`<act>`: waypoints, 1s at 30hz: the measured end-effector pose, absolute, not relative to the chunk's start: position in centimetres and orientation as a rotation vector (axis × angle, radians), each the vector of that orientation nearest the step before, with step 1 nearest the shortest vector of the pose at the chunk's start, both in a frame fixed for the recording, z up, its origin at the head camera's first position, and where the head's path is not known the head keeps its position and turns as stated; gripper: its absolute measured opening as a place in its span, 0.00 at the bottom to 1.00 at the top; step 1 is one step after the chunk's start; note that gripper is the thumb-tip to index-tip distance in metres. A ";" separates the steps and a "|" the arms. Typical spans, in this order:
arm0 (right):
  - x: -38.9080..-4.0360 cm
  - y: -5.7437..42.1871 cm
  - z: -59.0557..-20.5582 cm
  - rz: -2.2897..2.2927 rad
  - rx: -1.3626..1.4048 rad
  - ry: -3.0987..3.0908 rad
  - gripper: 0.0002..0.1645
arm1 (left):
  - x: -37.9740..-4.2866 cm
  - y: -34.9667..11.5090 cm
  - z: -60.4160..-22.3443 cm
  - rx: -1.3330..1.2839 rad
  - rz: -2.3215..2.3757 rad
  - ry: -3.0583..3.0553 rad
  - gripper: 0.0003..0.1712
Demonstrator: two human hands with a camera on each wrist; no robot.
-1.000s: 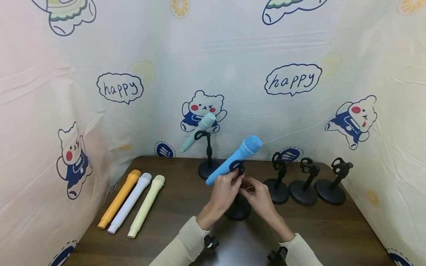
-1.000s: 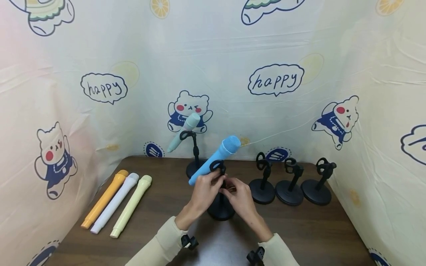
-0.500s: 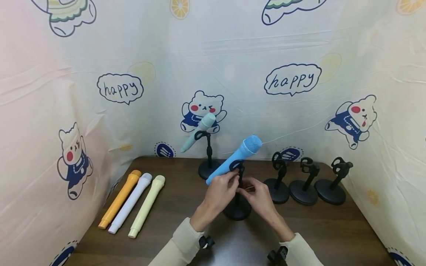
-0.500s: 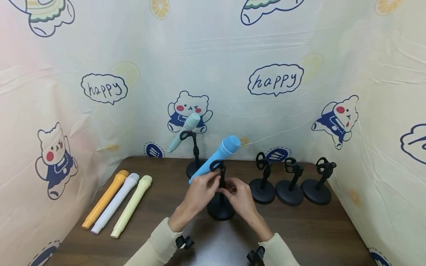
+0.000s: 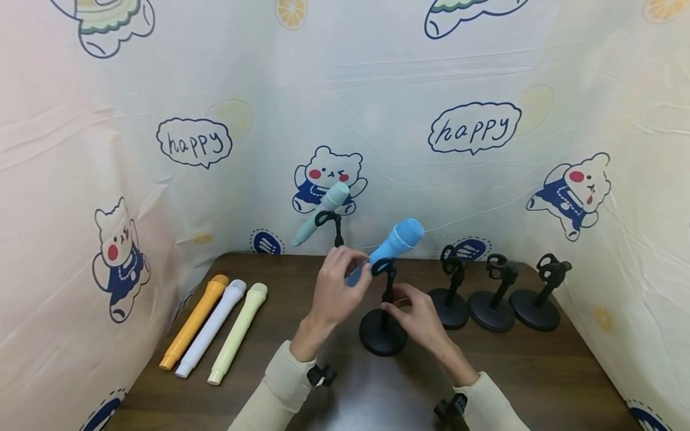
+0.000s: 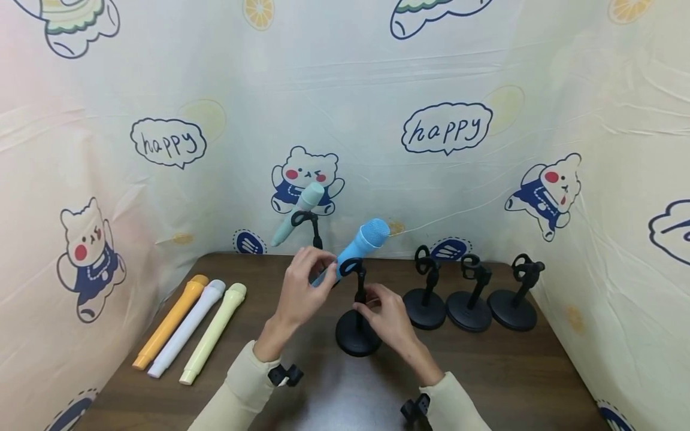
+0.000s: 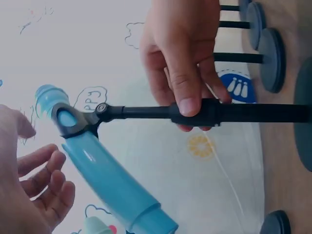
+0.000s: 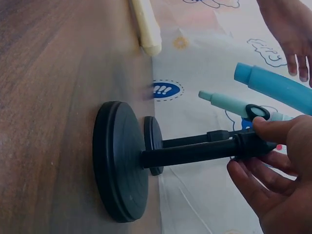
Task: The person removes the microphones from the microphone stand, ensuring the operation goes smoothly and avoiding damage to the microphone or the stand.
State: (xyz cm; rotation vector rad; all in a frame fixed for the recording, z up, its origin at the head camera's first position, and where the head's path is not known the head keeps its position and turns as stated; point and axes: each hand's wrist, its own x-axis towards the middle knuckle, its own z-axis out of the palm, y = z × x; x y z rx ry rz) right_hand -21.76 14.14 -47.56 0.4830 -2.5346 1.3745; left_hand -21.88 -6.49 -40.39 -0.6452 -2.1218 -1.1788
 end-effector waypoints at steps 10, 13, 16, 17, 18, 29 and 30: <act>-22.1 14.3 -47.5 1.337 0.564 -2.493 0.16 | -23.7 -5.5 -40.1 -0.791 -1.470 -2.445 0.35; -22.1 14.3 -47.6 1.319 0.554 -2.479 0.16 | -24.0 -5.3 -40.2 -0.809 -1.537 -2.452 0.35; -22.1 14.3 -47.6 1.317 0.550 -2.475 0.16 | -24.3 -5.2 -40.3 -0.819 -1.574 -2.444 0.33; -22.1 14.3 -47.6 1.318 0.549 -2.475 0.17 | -24.4 -5.2 -40.3 -0.821 -1.577 -2.445 0.32; -22.2 14.3 -47.6 1.318 0.548 -2.476 0.17 | -24.5 -5.3 -40.3 -0.828 -1.583 -2.444 0.32; -22.3 14.3 -47.6 1.319 0.536 -2.487 0.17 | -24.9 -5.6 -40.7 -0.858 -1.603 -2.443 0.32; -22.3 14.3 -47.7 1.321 0.536 -2.488 0.17 | -24.9 -5.6 -40.8 -0.860 -1.603 -2.439 0.31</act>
